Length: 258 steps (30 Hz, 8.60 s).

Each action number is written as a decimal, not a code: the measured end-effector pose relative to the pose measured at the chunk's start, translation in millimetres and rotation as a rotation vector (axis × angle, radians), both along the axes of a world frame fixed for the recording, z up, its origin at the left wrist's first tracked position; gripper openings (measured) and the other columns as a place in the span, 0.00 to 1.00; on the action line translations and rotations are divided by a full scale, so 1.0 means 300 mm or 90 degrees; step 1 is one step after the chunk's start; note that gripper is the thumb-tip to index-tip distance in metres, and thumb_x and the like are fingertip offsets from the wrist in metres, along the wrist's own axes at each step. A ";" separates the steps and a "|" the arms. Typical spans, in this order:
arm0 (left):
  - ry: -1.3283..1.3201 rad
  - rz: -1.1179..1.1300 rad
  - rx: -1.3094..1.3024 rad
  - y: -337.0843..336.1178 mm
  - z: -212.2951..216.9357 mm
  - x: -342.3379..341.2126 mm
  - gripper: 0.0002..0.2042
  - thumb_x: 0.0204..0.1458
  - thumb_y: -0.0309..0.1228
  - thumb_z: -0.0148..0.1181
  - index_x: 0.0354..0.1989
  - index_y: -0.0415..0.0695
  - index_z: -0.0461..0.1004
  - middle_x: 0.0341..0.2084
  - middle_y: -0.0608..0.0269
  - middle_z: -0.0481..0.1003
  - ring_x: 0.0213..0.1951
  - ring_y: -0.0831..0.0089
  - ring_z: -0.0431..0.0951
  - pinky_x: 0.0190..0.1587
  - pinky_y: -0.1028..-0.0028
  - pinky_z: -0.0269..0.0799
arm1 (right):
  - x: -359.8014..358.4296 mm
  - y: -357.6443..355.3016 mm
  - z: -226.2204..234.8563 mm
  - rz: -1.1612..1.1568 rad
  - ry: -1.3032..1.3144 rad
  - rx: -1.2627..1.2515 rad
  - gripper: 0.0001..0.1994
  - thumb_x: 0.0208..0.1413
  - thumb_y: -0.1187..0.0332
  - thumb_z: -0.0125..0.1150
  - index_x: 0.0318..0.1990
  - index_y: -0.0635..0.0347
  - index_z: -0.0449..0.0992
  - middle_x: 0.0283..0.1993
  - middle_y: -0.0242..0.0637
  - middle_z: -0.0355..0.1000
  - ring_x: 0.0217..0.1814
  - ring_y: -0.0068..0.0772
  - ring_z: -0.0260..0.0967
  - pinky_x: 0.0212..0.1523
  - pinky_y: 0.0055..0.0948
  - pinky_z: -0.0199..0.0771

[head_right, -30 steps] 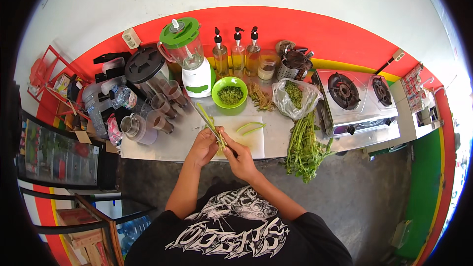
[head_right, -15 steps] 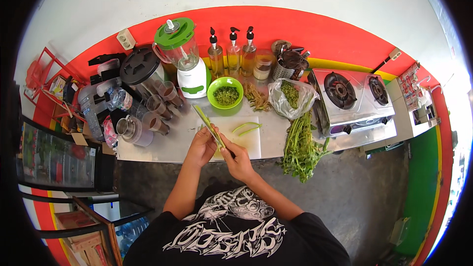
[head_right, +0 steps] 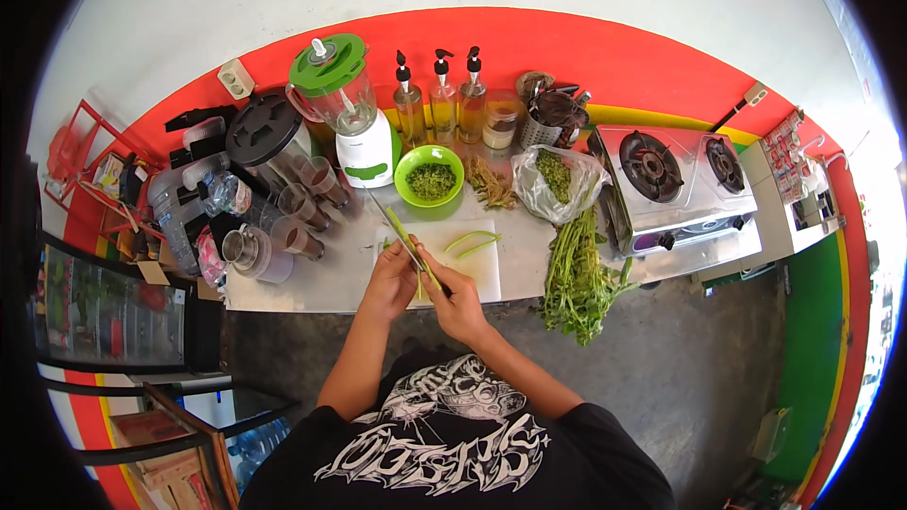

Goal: The person slices and strips vegetable stems with a knife, then chops them into small pieces on a cutting board.

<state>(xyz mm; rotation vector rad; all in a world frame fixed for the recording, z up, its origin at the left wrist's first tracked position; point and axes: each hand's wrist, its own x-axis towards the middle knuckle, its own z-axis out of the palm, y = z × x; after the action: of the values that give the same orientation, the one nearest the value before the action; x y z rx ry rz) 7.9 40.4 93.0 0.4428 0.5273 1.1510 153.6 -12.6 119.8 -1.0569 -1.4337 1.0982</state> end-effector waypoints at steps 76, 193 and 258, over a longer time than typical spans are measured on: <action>0.739 0.064 0.158 -0.088 -0.011 -0.024 0.11 0.57 0.29 0.63 0.41 0.31 0.81 0.26 0.58 0.82 0.28 0.77 0.79 0.33 0.75 0.72 | 0.022 0.032 -0.079 -0.025 -0.283 0.041 0.31 0.57 0.78 0.59 0.70 0.57 0.63 0.35 0.48 0.68 0.34 0.52 0.70 0.37 0.43 0.71; -0.090 0.011 -0.079 -0.011 0.026 -0.042 0.09 0.64 0.29 0.55 0.50 0.42 0.74 0.44 0.64 0.78 0.45 0.75 0.77 0.51 0.74 0.73 | 0.013 0.027 0.031 0.012 -0.051 0.007 0.21 0.65 0.71 0.55 0.64 0.60 0.71 0.33 0.47 0.75 0.32 0.30 0.69 0.40 0.29 0.71; -0.077 0.003 0.009 -0.043 0.062 0.012 0.08 0.61 0.35 0.61 0.43 0.45 0.78 0.42 0.69 0.79 0.43 0.76 0.76 0.50 0.72 0.70 | -0.010 0.055 0.003 0.061 0.094 -0.022 0.25 0.70 0.64 0.51 0.71 0.62 0.61 0.26 0.23 0.60 0.26 0.15 0.53 0.27 0.19 0.58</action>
<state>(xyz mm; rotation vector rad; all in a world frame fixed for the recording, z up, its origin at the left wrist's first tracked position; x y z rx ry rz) 11.4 27.5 111.7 0.3812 0.4153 1.1786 150.6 4.0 120.6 -0.9196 -1.3631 1.2483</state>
